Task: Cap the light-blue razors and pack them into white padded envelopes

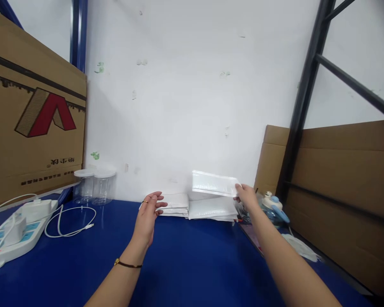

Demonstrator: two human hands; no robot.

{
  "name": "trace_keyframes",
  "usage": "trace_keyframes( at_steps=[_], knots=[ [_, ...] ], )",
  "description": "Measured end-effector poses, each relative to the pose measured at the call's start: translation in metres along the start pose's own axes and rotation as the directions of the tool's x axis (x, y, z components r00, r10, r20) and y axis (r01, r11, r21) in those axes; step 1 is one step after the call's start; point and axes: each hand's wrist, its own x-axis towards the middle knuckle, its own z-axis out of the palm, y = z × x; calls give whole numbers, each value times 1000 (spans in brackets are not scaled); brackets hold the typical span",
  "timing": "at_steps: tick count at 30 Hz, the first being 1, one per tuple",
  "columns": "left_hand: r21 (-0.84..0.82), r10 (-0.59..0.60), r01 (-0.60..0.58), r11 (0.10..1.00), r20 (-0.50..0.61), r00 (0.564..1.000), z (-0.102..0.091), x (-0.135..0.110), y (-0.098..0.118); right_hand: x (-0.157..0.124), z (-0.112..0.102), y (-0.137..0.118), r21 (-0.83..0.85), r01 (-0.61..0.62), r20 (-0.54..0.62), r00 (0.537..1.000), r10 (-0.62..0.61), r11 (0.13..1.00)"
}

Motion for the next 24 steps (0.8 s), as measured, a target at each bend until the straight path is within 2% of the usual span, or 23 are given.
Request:
trace_keyframes(
  at_steps=[3,7,10,12,14,16,18,20,22,24],
  knots=[
    [-29,-28,27,999,-35,999,-1,2,-3,5,26,23,-133,-79,9,997,80,988],
    [-76,-54,51,996,-44,998,-1,0,-2,3,43,28,-300,-84,-29,996,79,950],
    [-162,-91,78,984,-74,993,-1,1,-2,-2,55,12,-383,26,-45,998,-46,923],
    [-263,-171,133,956,-130,977,0,2,-4,-10,71,-6,-395,210,53,977,-206,894],
    [-386,-322,232,893,-187,928,1,3,-8,-22,93,-28,-356,431,215,901,-376,829],
    [-496,-513,370,786,-188,837,2,4,-15,-35,117,-48,-315,585,316,807,-498,748],
    [-548,-654,492,676,-141,743,1,6,-23,-45,137,-65,-301,667,360,742,-566,682],
    [-553,-725,569,609,-97,682,1,7,-33,-50,150,-78,-314,697,374,715,-591,645],
    [-548,-754,609,574,-64,653,0,8,-40,-52,152,-87,-338,698,368,715,-594,631],
    [-544,-769,636,547,-28,638,0,8,-44,-55,145,-92,-359,688,347,725,-594,630]
  ],
)
